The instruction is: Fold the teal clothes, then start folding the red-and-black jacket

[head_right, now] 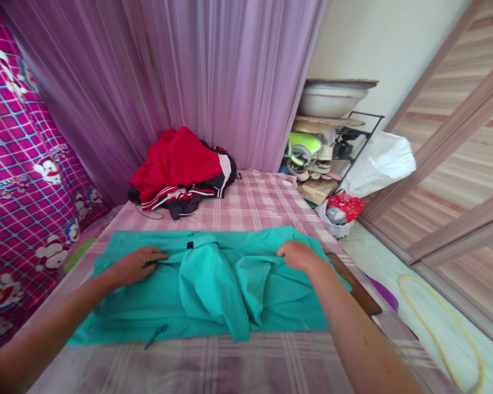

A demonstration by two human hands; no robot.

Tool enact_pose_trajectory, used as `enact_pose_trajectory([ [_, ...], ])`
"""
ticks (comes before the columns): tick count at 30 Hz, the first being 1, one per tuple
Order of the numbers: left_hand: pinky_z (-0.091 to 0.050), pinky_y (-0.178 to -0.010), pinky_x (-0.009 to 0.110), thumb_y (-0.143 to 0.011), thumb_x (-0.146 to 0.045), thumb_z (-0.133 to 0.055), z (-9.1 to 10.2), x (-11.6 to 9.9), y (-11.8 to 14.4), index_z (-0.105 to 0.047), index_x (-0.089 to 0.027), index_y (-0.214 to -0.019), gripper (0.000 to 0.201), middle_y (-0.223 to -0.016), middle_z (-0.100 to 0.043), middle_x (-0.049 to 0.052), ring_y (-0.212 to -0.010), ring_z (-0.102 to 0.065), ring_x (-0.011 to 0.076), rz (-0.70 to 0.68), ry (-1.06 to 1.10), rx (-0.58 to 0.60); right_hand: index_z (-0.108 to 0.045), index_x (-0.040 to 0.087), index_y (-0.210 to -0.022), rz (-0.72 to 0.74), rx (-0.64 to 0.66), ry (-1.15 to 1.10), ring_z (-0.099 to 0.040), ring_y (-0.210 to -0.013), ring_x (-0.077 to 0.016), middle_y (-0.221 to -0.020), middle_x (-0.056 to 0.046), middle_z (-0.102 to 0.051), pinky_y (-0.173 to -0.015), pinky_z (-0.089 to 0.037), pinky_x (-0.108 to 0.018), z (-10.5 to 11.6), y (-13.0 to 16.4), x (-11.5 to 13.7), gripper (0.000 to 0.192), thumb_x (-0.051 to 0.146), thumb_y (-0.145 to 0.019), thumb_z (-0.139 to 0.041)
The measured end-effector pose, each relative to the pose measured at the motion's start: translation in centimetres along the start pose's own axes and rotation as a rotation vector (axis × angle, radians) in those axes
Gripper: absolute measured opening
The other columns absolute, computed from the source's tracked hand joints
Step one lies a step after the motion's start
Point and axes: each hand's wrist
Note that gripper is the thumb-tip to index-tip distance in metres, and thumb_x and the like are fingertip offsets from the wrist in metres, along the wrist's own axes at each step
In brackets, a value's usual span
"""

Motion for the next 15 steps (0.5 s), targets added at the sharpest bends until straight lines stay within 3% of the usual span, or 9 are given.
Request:
enact_pose_trajectory([
  [3,-0.047,-0.105,0.04,-0.09,-0.048,-0.043,2.3,0.2,-0.5,-0.072,-0.027,-0.122,0.049,-0.127,-0.071,0.004,-0.116,-0.065,0.026,0.076,0.048,0.089,-0.08,0.027,-0.099,-0.01,-0.02,0.062,-0.07,-0.102,-0.0263,-0.11,-0.005,-0.077,-0.086,-0.051,-0.034,1.6,-1.3,0.0,0.035,0.017,-0.087,-0.049],
  [8,-0.039,-0.112,0.048,-0.09,-0.043,-0.04,5.1,2.7,-3.4,-0.067,-0.016,-0.128,0.054,-0.136,-0.065,0.015,-0.128,-0.058,0.0332,0.156,-0.18,-0.121,-0.063,0.023,-0.136,-0.085,-0.248,0.153,-0.057,-0.129,-0.0311,-0.14,-0.014,-0.062,-0.105,-0.044,-0.047,2.4,-4.6,-0.2,0.044,0.027,-0.094,-0.051],
  [10,-0.036,-0.114,0.048,-0.087,-0.038,-0.045,5.3,4.2,-4.6,-0.062,-0.014,-0.134,0.056,-0.143,-0.059,0.017,-0.134,-0.053,0.0334,0.164,-0.239,-0.11,-0.055,0.022,-0.143,-0.115,-0.208,0.172,-0.048,-0.138,-0.0346,-0.149,-0.016,-0.053,-0.109,-0.039,-0.055,2.4,-5.6,-0.6,0.053,0.034,-0.092,-0.057],
  [12,-0.039,-0.112,0.048,-0.085,-0.039,-0.049,5.3,5.7,-5.4,-0.058,-0.014,-0.138,0.06,-0.142,-0.06,0.019,-0.132,-0.055,0.0342,0.204,-0.252,-0.021,-0.053,0.022,-0.146,-0.135,-0.099,0.162,-0.046,-0.139,-0.0367,-0.151,-0.017,-0.05,-0.11,-0.037,-0.058,2.4,-6.1,-1.3,0.06,0.038,-0.089,-0.064],
  [15,-0.048,-0.102,0.047,-0.08,-0.045,-0.055,5.1,7.5,-5.9,-0.064,-0.016,-0.13,0.058,-0.128,-0.069,0.019,-0.12,-0.064,0.0356,0.25,-0.247,0.118,-0.06,0.02,-0.138,-0.096,0.04,0.143,-0.056,-0.13,-0.0349,-0.144,-0.016,-0.058,-0.107,-0.043,-0.05,2.5,-6.2,-2.4,0.056,0.038,-0.086,-0.069],
])
Point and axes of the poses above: each hand's wrist, its own y-axis away from the middle knuckle, its own z-axis out of the back of the hand, x = y × z
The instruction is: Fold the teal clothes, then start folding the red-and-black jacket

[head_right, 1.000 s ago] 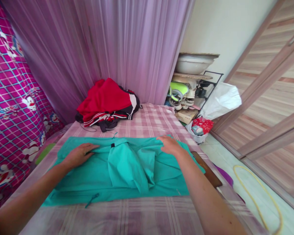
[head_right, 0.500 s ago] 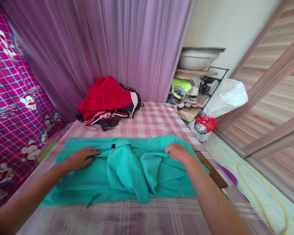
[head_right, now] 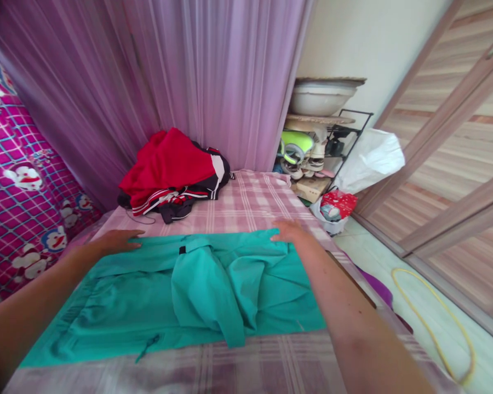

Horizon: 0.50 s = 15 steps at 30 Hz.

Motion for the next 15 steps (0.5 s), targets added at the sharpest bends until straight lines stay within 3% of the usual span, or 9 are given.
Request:
enact_pose_trajectory([
  [4,-0.049,-0.101,0.043,-0.08,-0.044,-0.056,0.7,1.1,-0.2,-0.071,-0.018,-0.115,0.046,-0.125,-0.071,0.014,-0.116,-0.065,0.0334,-0.008,-0.014,0.042,-0.073,0.023,-0.117,0.048,0.027,-0.009,-0.068,-0.112,-0.0295,-0.123,-0.01,-0.073,-0.095,-0.051,-0.038,0.3,-0.3,-1.2,0.035,0.036,-0.086,-0.068],
  [7,-0.045,-0.105,0.044,-0.088,-0.039,-0.052,2.7,0.6,0.0,-0.067,-0.017,-0.122,0.044,-0.129,-0.069,0.012,-0.122,-0.061,0.0328,0.039,-0.069,-0.077,-0.073,0.023,-0.117,0.02,-0.12,0.022,-0.066,-0.113,-0.0299,-0.122,-0.01,-0.073,-0.094,-0.05,-0.037,0.9,-1.2,-1.5,0.034,0.04,-0.089,-0.064],
  [10,-0.045,-0.104,0.05,-0.095,-0.037,-0.043,4.2,-1.2,-0.2,-0.063,-0.014,-0.128,0.045,-0.132,-0.065,0.015,-0.124,-0.058,0.0346,0.164,-0.16,-0.214,-0.071,0.021,-0.122,-0.089,-0.307,0.066,-0.065,-0.115,-0.032,-0.123,-0.014,-0.072,-0.097,-0.048,-0.042,1.1,-2.2,-0.6,0.038,0.042,-0.094,-0.058],
  [12,-0.041,-0.107,0.053,-0.095,-0.035,-0.045,3.9,-3.0,-0.6,-0.061,-0.015,-0.132,0.045,-0.138,-0.06,0.017,-0.129,-0.054,0.0358,0.251,-0.18,-0.276,-0.066,0.018,-0.13,-0.153,-0.378,0.086,-0.061,-0.121,-0.0334,-0.129,-0.017,-0.068,-0.101,-0.045,-0.047,0.8,-2.7,0.8,0.04,0.034,-0.094,-0.058],
  [15,-0.028,-0.117,0.056,-0.094,-0.035,-0.048,1.4,-5.3,-1.2,-0.049,-0.019,-0.147,0.055,-0.158,-0.041,0.015,-0.145,-0.037,0.0352,0.272,-0.118,-0.381,-0.054,0.017,-0.144,-0.173,-0.446,0.053,-0.047,-0.137,-0.0358,-0.148,-0.019,-0.053,-0.109,-0.038,-0.054,-0.7,-3.0,3.2,0.053,0.026,-0.092,-0.059],
])
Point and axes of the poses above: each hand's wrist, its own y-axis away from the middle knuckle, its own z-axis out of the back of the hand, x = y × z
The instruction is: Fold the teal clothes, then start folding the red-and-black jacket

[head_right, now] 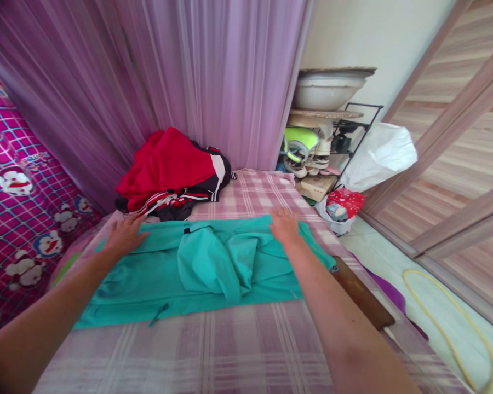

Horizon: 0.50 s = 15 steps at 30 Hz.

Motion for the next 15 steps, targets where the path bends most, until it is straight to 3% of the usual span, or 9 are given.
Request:
enact_pose_trajectory([
  [3,-0.023,-0.12,0.057,-0.099,-0.041,-0.04,-2.8,-1.6,1.5,-0.042,-0.023,-0.152,0.056,-0.163,-0.035,0.01,-0.149,-0.031,0.0299,-0.113,0.111,0.073,-0.053,0.02,-0.146,0.109,-0.023,-0.172,-0.039,-0.144,-0.0321,-0.155,-0.014,-0.046,-0.115,-0.035,-0.052,-1.7,1.3,1.5,0.051,0.032,-0.097,-0.052],
  [6,-0.024,-0.119,0.059,-0.099,-0.044,-0.037,-4.0,-2.4,2.9,-0.047,-0.024,-0.149,0.055,-0.161,-0.039,0.01,-0.148,-0.034,0.0299,-0.113,0.183,0.202,-0.067,0.025,-0.131,0.255,0.059,-0.333,-0.047,-0.139,-0.0274,-0.144,-0.008,-0.059,-0.115,-0.037,-0.048,-3.7,2.8,1.8,0.04,0.035,-0.1,-0.043],
  [11,-0.021,-0.119,0.061,-0.097,-0.052,-0.039,-2.7,-5.4,4.2,-0.062,-0.027,-0.135,0.051,-0.155,-0.049,0.008,-0.147,-0.036,0.0321,-0.135,0.362,0.129,-0.072,0.025,-0.123,0.227,0.089,-0.494,-0.052,-0.135,-0.027,-0.139,-0.008,-0.064,-0.116,-0.034,-0.054,-5.9,4.7,1.4,0.041,0.036,-0.101,-0.039],
  [15,-0.032,-0.114,0.057,-0.084,-0.051,-0.059,-2.0,-9.1,4.8,-0.069,-0.023,-0.118,0.046,-0.137,-0.065,0.011,-0.133,-0.052,0.034,-0.18,0.584,0.118,-0.07,0.026,-0.126,0.26,0.085,-0.598,-0.051,-0.137,-0.027,-0.14,-0.008,-0.063,-0.117,-0.035,-0.053,-5.1,5.5,1.3,0.042,0.043,-0.1,-0.043],
])
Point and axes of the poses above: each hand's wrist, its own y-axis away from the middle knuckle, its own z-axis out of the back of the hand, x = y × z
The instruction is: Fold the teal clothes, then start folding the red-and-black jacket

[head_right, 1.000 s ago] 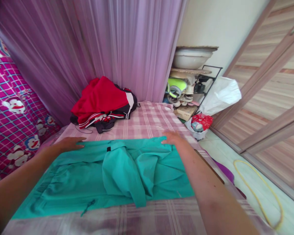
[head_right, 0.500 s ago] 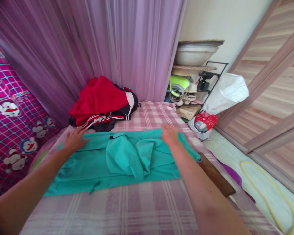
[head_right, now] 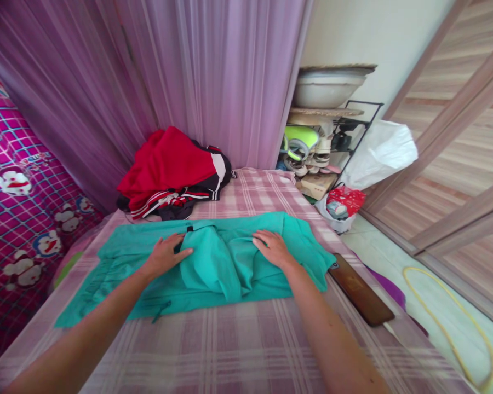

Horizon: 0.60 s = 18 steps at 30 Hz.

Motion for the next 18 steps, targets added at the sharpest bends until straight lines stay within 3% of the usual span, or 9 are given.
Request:
enact_pose_trajectory([
  [2,-0.044,-0.105,0.049,-0.081,-0.049,-0.06,-0.4,-1.0,0.1,-0.071,-0.022,-0.104,0.038,-0.114,-0.074,0.008,-0.114,-0.063,0.0299,0.011,0.165,-0.047,-0.068,0.026,-0.13,0.044,0.0,-0.023,-0.049,-0.139,-0.0276,-0.143,-0.008,-0.061,-0.117,-0.035,-0.052,0.8,0.5,0.5,0.044,0.048,-0.098,-0.047],
  [5,-0.053,-0.087,0.04,-0.077,-0.056,-0.06,0.4,-1.6,0.6,-0.066,-0.021,-0.091,0.038,-0.088,-0.072,0.003,-0.089,-0.067,0.0236,0.039,0.526,-0.138,-0.067,0.026,-0.131,0.082,-0.007,-0.023,-0.049,-0.138,-0.0283,-0.142,-0.008,-0.061,-0.116,-0.036,-0.052,1.9,1.4,0.9,0.045,0.049,-0.097,-0.049],
  [8,-0.056,-0.077,0.035,-0.068,-0.063,-0.07,2.6,-1.7,1.8,-0.062,-0.02,-0.095,0.051,-0.084,-0.071,0.001,-0.082,-0.067,0.021,0.063,0.876,-0.198,-0.063,0.026,-0.135,0.099,0.015,0.01,-0.056,-0.13,-0.0294,-0.138,-0.01,-0.063,-0.112,-0.04,-0.053,2.2,2.1,0.7,0.046,0.046,-0.095,-0.052],
  [11,-0.057,-0.071,0.034,-0.058,-0.06,-0.081,5.4,-0.6,4.0,-0.061,-0.022,-0.097,0.058,-0.081,-0.072,0.0,-0.075,-0.067,0.02,0.143,0.995,-0.261,-0.061,0.029,-0.137,0.096,0.035,0.055,-0.056,-0.129,-0.0308,-0.138,-0.01,-0.064,-0.109,-0.041,-0.055,1.7,2.5,0.2,0.047,0.039,-0.091,-0.059],
  [13,-0.058,-0.069,0.035,-0.054,-0.055,-0.086,7.1,1.0,5.9,-0.063,-0.023,-0.098,0.059,-0.08,-0.073,0.0,-0.073,-0.069,0.0215,0.2,1.038,-0.187,-0.066,0.029,-0.129,0.098,0.036,0.072,-0.057,-0.128,-0.0304,-0.134,-0.008,-0.066,-0.109,-0.041,-0.054,1.2,2.5,-0.1,0.041,0.032,-0.089,-0.06],
  [15,-0.06,-0.073,0.042,-0.052,-0.05,-0.089,8.4,3.0,7.8,-0.067,-0.024,-0.098,0.058,-0.083,-0.075,0.002,-0.079,-0.071,0.0267,0.259,1.052,-0.015,-0.07,0.027,-0.117,0.1,0.025,0.079,-0.06,-0.123,-0.0289,-0.126,-0.008,-0.07,-0.107,-0.043,-0.051,0.8,2.3,-0.3,0.031,0.027,-0.088,-0.058],
  [18,-0.059,-0.083,0.045,-0.052,-0.054,-0.087,9.7,6.0,9.4,-0.071,-0.023,-0.081,0.045,-0.099,-0.077,0.007,-0.097,-0.071,0.0332,0.262,0.948,0.116,-0.072,0.025,-0.103,0.075,-0.004,0.1,-0.066,-0.112,-0.0263,-0.113,-0.007,-0.075,-0.101,-0.047,-0.045,0.6,1.9,-0.4,0.022,0.022,-0.089,-0.055],
])
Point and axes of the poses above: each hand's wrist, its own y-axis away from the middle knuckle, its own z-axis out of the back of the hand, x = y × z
